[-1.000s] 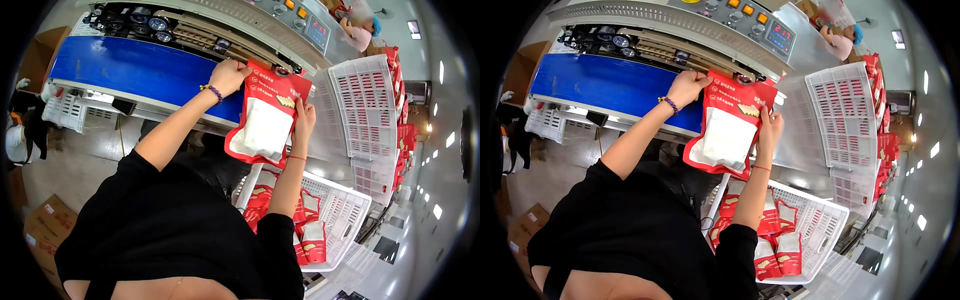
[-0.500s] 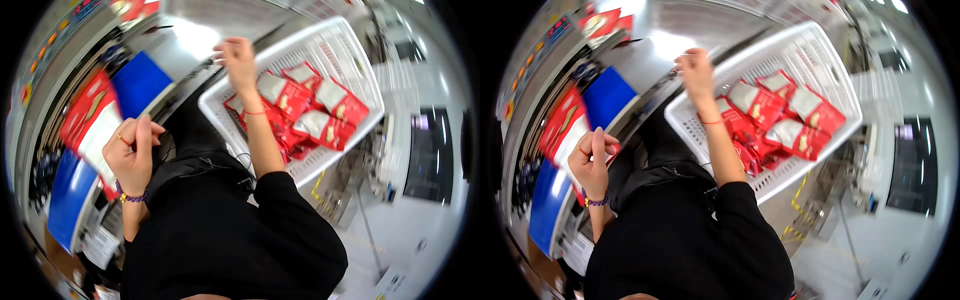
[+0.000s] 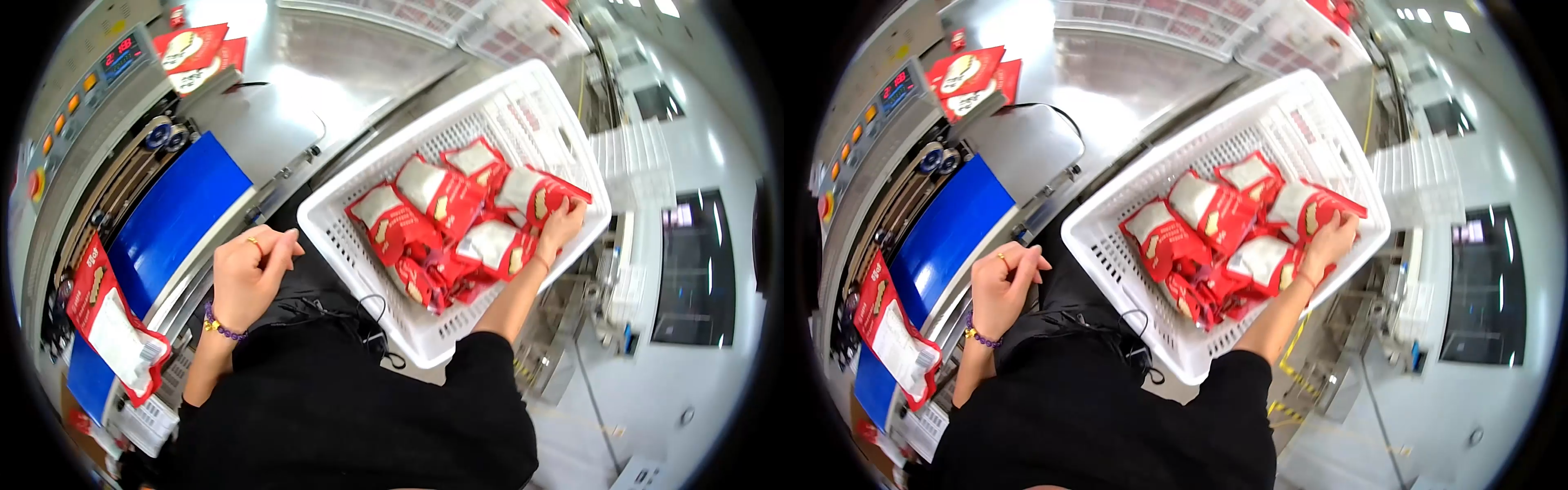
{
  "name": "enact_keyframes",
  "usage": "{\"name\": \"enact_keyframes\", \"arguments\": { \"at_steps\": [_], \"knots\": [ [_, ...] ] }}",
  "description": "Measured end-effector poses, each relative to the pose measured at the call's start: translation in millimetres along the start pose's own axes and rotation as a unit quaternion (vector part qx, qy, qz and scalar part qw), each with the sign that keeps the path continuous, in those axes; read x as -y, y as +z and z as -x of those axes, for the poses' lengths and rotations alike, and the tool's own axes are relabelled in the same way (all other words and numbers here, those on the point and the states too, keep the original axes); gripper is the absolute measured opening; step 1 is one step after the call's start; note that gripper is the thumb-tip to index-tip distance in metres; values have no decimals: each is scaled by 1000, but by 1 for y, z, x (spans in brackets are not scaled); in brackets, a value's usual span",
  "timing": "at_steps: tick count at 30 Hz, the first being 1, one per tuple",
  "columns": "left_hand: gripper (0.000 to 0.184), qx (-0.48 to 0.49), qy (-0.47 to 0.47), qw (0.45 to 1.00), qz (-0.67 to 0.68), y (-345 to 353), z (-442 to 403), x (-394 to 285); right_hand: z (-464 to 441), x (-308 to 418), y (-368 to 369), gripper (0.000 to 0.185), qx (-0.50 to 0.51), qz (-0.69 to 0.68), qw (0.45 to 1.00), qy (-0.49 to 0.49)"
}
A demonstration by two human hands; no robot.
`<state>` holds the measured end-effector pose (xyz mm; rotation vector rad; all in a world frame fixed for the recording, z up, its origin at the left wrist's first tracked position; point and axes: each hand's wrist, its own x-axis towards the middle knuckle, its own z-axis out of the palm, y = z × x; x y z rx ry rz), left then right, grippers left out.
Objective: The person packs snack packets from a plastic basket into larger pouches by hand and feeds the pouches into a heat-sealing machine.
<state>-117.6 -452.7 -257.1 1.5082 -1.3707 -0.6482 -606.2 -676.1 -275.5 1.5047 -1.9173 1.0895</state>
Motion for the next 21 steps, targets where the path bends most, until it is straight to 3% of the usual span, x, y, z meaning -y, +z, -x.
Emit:
{"name": "enact_keyframes", "arguments": {
  "at_steps": [2,4,5,6,8,9,10,11,12,14,15,16,18,19,20,21],
  "knots": [
    [14,-28,6,1000,11,-4,3,5,-14,87,-26,10,18,-103,990,-97],
    [7,-39,16,999,0,-5,0,1,-15,125,-53,8,51,-121,981,-145],
    [24,-42,80,996,-20,-13,-4,3,-14,161,-76,6,82,-154,967,-187],
    [24,-41,80,996,-22,-14,-11,-2,-11,182,-97,5,115,-178,953,-216],
    [43,-85,133,987,-44,-23,-13,-8,7,220,-132,7,234,-291,877,-302],
    [43,-83,132,987,-46,-22,-20,-9,11,227,-137,10,241,-295,875,-299],
    [46,-107,125,986,27,-19,-26,-10,19,240,-139,12,257,-343,825,-367],
    [49,-134,117,979,102,-23,-23,-8,35,266,-140,15,300,-404,736,-453],
    [49,-133,118,979,101,-31,-20,-4,42,275,-143,17,310,-447,722,-429],
    [47,50,3,982,184,-53,-8,8,77,310,-130,20,325,-516,682,-404],
    [42,30,23,979,202,-52,-7,11,85,314,-128,23,330,-530,677,-389],
    [33,13,-64,982,177,-60,0,12,89,322,-122,26,335,-547,664,-385],
    [28,-33,-91,950,297,-65,15,27,109,339,-102,44,262,-617,684,-289],
    [20,-58,-87,929,356,-67,21,25,114,347,-101,71,288,-642,675,-221],
    [20,-66,-82,928,357,-68,24,29,123,352,-97,99,366,-692,609,-125],
    [20,-96,-45,935,338,-66,28,36,132,353,-98,107,464,-702,537,-50]
  ]
}}
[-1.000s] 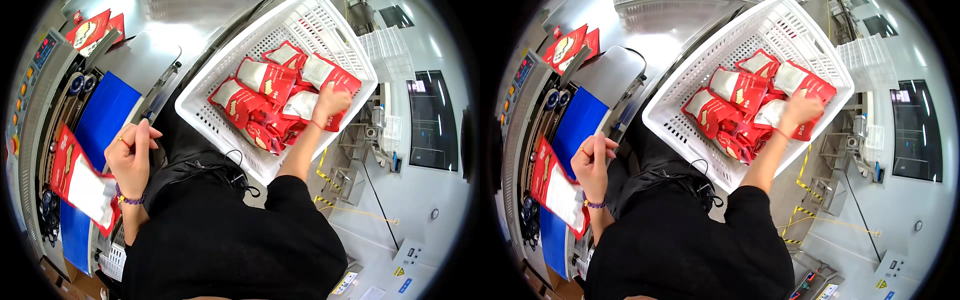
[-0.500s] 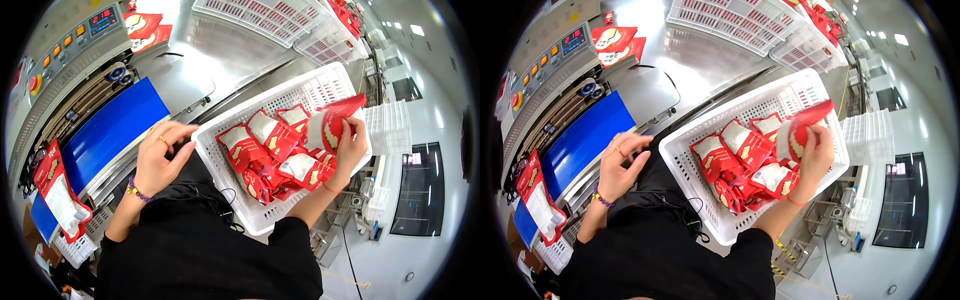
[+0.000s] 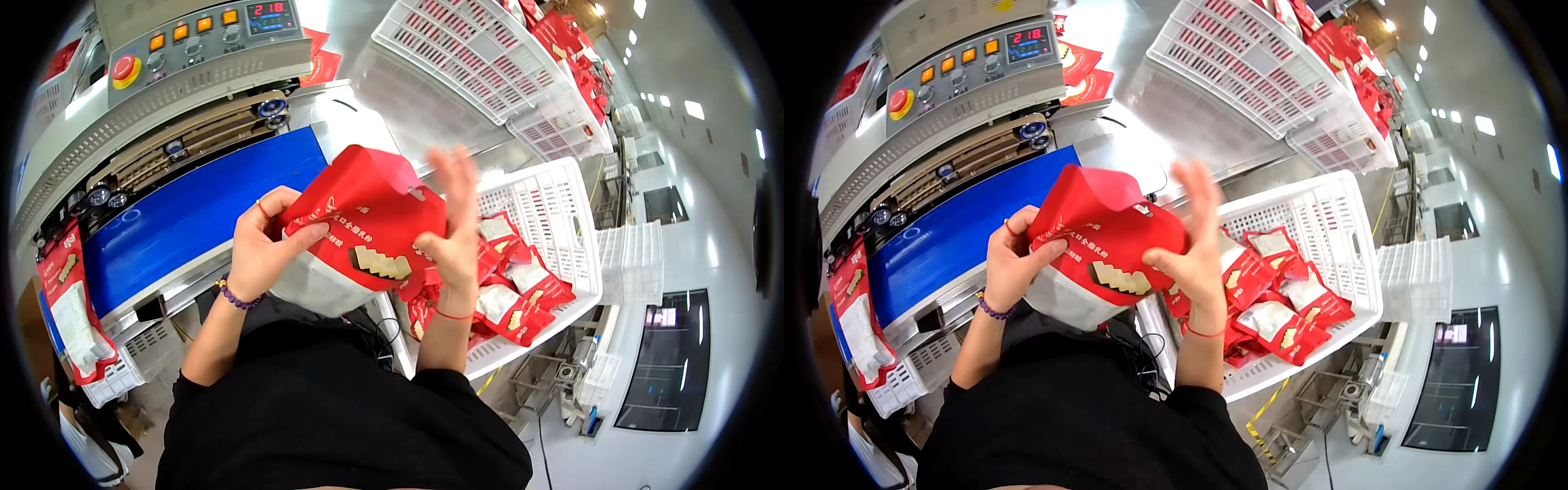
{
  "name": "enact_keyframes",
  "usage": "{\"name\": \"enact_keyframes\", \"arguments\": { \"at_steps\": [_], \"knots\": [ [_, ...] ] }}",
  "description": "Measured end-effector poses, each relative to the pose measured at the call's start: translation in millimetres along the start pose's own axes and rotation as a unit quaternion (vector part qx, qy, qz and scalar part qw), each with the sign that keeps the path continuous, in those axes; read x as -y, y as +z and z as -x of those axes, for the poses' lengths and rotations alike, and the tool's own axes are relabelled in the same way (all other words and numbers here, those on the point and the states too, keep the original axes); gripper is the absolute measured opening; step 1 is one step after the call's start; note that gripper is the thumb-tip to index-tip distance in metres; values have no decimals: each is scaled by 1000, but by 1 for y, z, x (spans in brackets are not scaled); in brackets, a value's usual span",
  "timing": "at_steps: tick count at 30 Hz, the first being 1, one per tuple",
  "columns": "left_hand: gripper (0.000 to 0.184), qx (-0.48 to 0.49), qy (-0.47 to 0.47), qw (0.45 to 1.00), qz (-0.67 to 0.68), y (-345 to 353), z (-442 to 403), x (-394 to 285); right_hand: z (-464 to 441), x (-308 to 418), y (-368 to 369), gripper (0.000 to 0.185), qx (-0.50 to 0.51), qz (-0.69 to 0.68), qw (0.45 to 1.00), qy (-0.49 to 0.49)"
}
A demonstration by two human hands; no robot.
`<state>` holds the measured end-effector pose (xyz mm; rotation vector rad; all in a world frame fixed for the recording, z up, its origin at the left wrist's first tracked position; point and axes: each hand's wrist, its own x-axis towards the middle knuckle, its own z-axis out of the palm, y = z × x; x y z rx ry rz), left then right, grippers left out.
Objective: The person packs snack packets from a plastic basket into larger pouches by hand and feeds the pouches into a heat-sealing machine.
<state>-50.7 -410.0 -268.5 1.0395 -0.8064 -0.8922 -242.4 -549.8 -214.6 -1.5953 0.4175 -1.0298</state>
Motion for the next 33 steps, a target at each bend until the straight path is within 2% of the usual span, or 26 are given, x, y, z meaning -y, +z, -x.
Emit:
{"name": "enact_keyframes", "arguments": {
  "at_steps": [1,2,3,5,7,8,9,11,12,13,15,16,17,19,20,21,22,23,25,26,28,30,31,33],
  "knots": [
    [19,-15,46,999,-16,-2,3,3,7,-6,3,116,31,-94,990,103],
    [19,-33,31,999,-21,-2,6,2,13,-26,-5,121,85,-167,968,165],
    [19,-40,34,998,-20,-2,7,5,22,-39,-9,118,72,-222,951,204],
    [23,-79,17,996,47,-3,6,12,35,-55,-3,90,33,-233,962,140],
    [34,-4,-16,999,48,-5,4,13,40,-62,3,51,-58,-108,970,209],
    [36,21,9,1000,10,-2,4,7,40,-63,7,28,-126,-104,967,196],
    [38,48,36,998,-26,1,2,1,37,-64,5,28,-128,-105,966,197],
    [35,41,20,994,-103,-9,-3,9,32,-68,-2,25,-108,-15,981,159],
    [19,-28,-54,997,-52,-4,-7,-2,26,-65,-2,23,-128,-8,980,152],
    [17,-59,-54,997,-18,-6,-14,5,24,-65,-11,23,-117,-14,977,177],
    [23,-48,-68,994,-69,-23,-26,27,21,-83,-30,22,-47,-105,986,120],
    [26,-49,-104,992,-57,-28,-30,27,17,-95,-39,23,-41,-138,984,108],
    [28,-44,-137,989,-41,-28,-36,28,10,-108,-45,23,-62,-105,986,117],
    [31,-95,27,990,-98,-26,-54,48,-15,-113,-37,23,-85,12,990,113],
    [33,-122,45,971,-203,-33,-66,68,-28,-117,-38,22,-79,119,983,112],
    [30,-150,-9,958,-243,-30,-69,62,-40,-122,-38,21,-72,226,966,106],
    [27,-168,-37,968,-181,-26,-76,67,-51,-126,-36,17,-74,183,973,118],
    [26,-185,-63,974,-119,-24,-84,73,-61,-141,-39,19,-77,70,984,142],
    [26,-173,-51,984,-8,-19,-96,77,-79,-143,-39,23,-70,-119,973,186],
    [25,-167,-57,984,-34,-19,-100,79,-85,-143,-39,26,-64,-174,965,184],
    [25,-163,-63,983,-60,-21,-109,82,-96,-152,-44,25,-29,-124,978,164],
    [29,-155,-113,981,24,-21,-117,86,-109,-160,-48,29,8,-27,987,155],
    [29,-158,-116,980,24,-20,-122,86,-115,-163,-46,29,9,-27,987,159],
    [28,-242,-140,959,46,-22,-132,84,-129,-163,-38,35,-15,-53,985,163]
  ]
}}
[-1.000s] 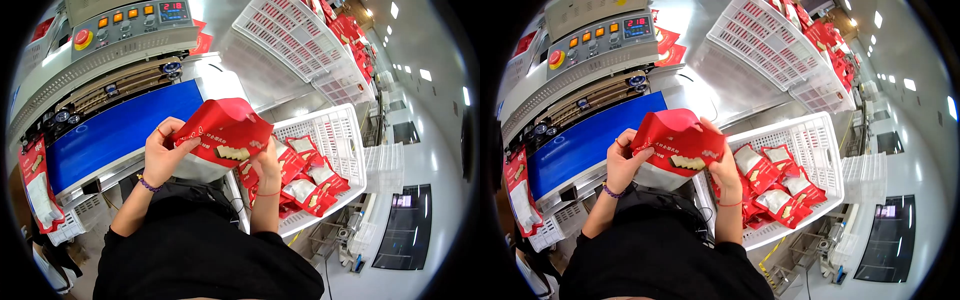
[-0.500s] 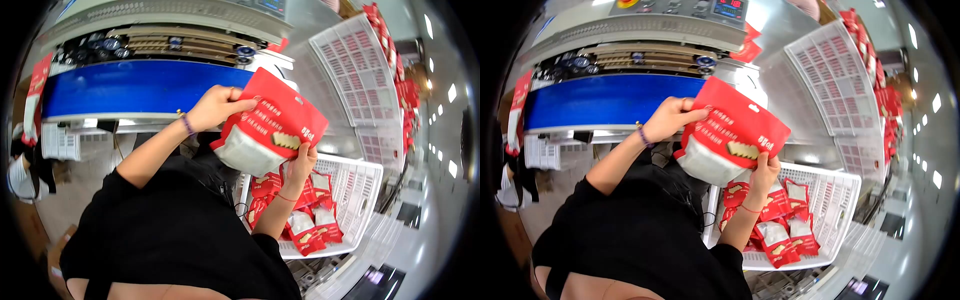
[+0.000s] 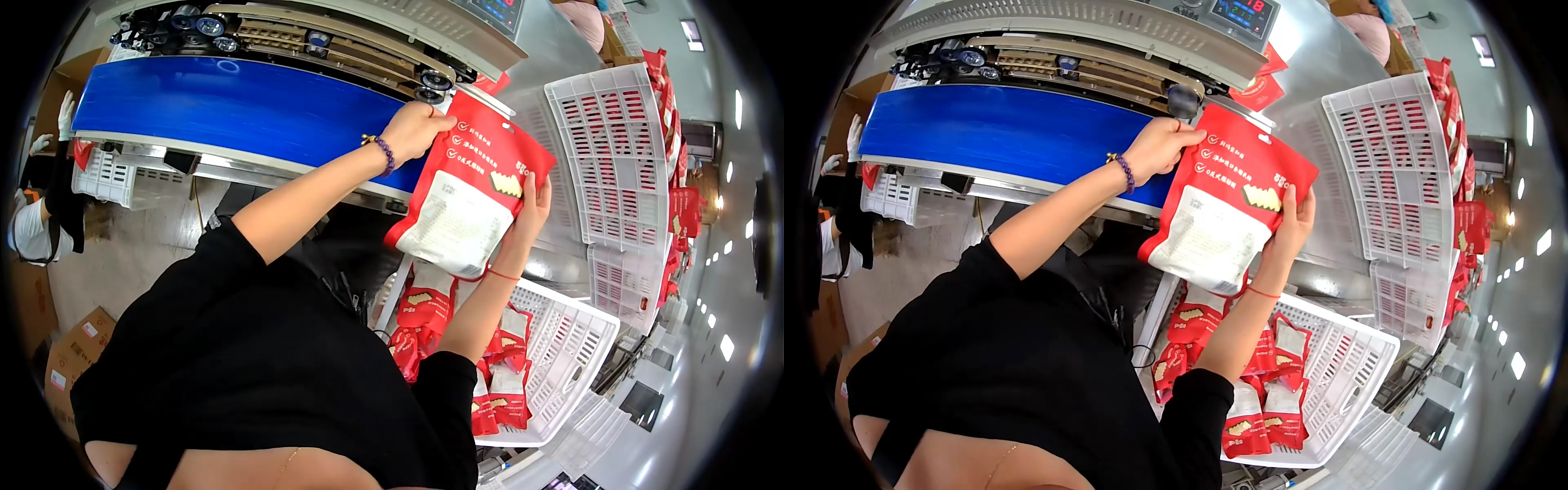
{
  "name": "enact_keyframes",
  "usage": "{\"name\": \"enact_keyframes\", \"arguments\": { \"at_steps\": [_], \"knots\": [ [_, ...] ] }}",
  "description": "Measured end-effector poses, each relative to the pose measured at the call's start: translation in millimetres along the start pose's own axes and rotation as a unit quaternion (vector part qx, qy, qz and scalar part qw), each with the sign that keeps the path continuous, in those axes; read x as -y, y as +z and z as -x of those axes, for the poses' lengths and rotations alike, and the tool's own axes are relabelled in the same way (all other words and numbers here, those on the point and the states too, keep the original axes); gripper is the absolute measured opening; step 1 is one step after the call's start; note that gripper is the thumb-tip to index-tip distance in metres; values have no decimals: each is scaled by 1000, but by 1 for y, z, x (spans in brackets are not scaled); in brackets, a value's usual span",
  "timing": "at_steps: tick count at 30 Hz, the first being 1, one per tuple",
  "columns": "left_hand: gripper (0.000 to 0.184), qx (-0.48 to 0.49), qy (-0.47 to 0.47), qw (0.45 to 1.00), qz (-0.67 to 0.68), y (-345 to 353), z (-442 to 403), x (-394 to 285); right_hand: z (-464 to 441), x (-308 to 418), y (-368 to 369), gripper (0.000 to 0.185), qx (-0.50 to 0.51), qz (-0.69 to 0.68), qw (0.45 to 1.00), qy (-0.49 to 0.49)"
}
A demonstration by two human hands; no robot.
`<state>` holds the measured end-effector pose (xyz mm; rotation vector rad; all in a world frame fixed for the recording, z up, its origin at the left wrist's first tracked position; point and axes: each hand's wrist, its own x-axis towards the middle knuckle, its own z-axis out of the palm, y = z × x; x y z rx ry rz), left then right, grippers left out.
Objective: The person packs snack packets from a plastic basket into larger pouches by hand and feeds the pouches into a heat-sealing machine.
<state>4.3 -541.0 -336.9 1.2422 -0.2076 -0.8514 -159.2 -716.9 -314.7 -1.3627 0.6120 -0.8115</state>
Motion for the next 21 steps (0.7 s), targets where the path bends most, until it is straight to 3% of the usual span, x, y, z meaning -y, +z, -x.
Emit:
{"name": "enact_keyframes", "arguments": {
  "at_steps": [4,13,15,18,20,21],
  "knots": [
    [27,-43,19,996,-71,-14,-16,0,-17,-6,10,26,-29,-1,999,13],
    [37,-108,109,970,-189,-84,-5,-7,-13,-21,73,31,-4,15,1000,5],
    [40,-115,119,950,-264,-99,13,-23,-17,-31,85,36,15,67,997,-17],
    [44,-159,138,843,-496,-124,53,-48,-21,-47,97,41,26,103,994,-10],
    [42,-223,277,801,-481,-134,91,-58,-2,-36,129,37,-12,77,997,17],
    [37,-207,311,813,-447,-129,110,-67,3,-34,135,39,-23,136,990,-3]
  ]
}}
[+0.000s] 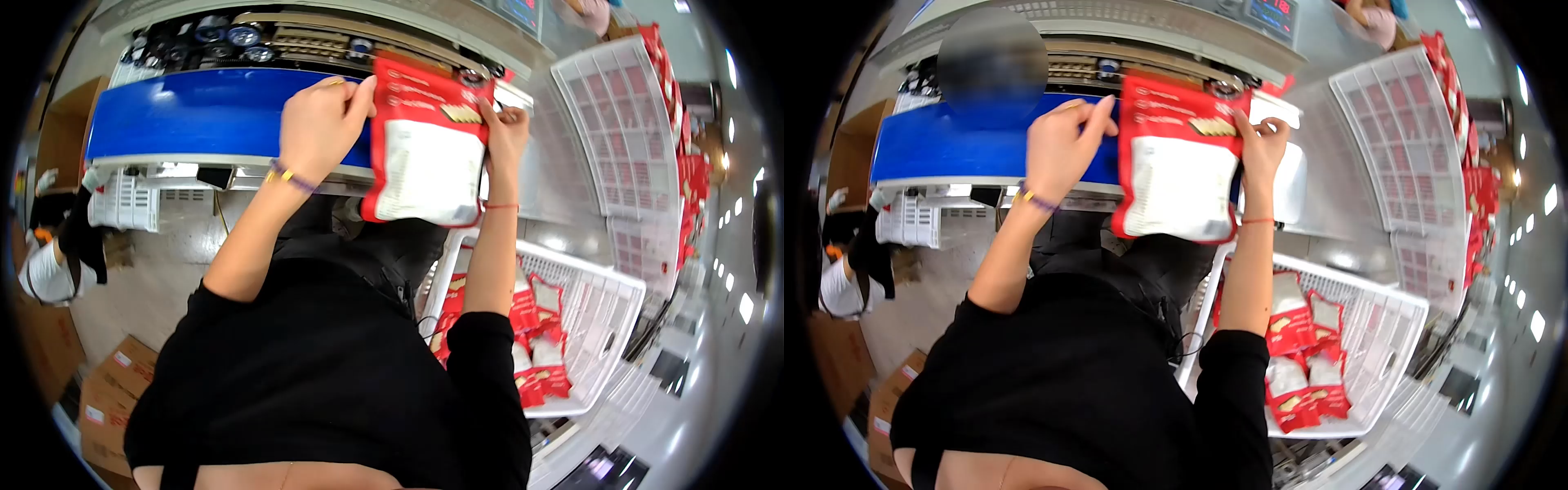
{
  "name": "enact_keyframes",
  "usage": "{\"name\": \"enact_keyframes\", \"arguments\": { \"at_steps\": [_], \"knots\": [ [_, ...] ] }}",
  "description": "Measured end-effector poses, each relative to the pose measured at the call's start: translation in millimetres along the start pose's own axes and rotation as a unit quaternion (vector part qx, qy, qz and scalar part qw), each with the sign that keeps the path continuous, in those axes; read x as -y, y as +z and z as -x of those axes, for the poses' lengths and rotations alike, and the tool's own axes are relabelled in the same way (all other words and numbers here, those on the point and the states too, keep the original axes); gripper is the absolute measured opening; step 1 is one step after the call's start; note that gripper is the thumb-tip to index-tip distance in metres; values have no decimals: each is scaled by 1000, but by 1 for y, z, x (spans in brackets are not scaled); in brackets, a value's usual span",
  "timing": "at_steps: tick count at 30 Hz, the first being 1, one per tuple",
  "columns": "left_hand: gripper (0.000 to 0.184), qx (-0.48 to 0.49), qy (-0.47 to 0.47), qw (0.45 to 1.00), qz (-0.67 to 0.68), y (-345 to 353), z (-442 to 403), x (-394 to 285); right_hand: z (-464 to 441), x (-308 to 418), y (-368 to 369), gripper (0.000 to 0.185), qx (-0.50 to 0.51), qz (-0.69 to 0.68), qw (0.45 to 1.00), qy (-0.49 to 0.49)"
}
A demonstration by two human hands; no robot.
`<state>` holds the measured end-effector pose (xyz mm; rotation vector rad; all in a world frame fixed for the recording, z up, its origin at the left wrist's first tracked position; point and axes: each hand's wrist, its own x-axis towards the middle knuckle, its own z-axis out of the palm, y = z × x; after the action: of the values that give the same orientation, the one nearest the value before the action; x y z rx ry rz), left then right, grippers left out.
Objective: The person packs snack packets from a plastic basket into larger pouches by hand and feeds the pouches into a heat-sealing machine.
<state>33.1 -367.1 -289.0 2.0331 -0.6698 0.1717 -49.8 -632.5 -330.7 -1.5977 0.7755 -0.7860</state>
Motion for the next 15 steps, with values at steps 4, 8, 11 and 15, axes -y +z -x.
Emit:
{"name": "enact_keyframes", "arguments": {
  "at_steps": [4,8,11,15],
  "knots": [
    [24,89,105,982,127,-29,35,-65,37,9,-28,39,29,-13,1000,1],
    [20,187,138,941,248,3,64,-95,117,7,-152,27,-207,261,939,-81],
    [23,277,134,916,256,26,69,-110,208,-20,-303,34,-368,635,667,-126],
    [22,341,163,888,264,51,79,-124,348,-5,-395,59,-501,747,377,220]
  ]
}}
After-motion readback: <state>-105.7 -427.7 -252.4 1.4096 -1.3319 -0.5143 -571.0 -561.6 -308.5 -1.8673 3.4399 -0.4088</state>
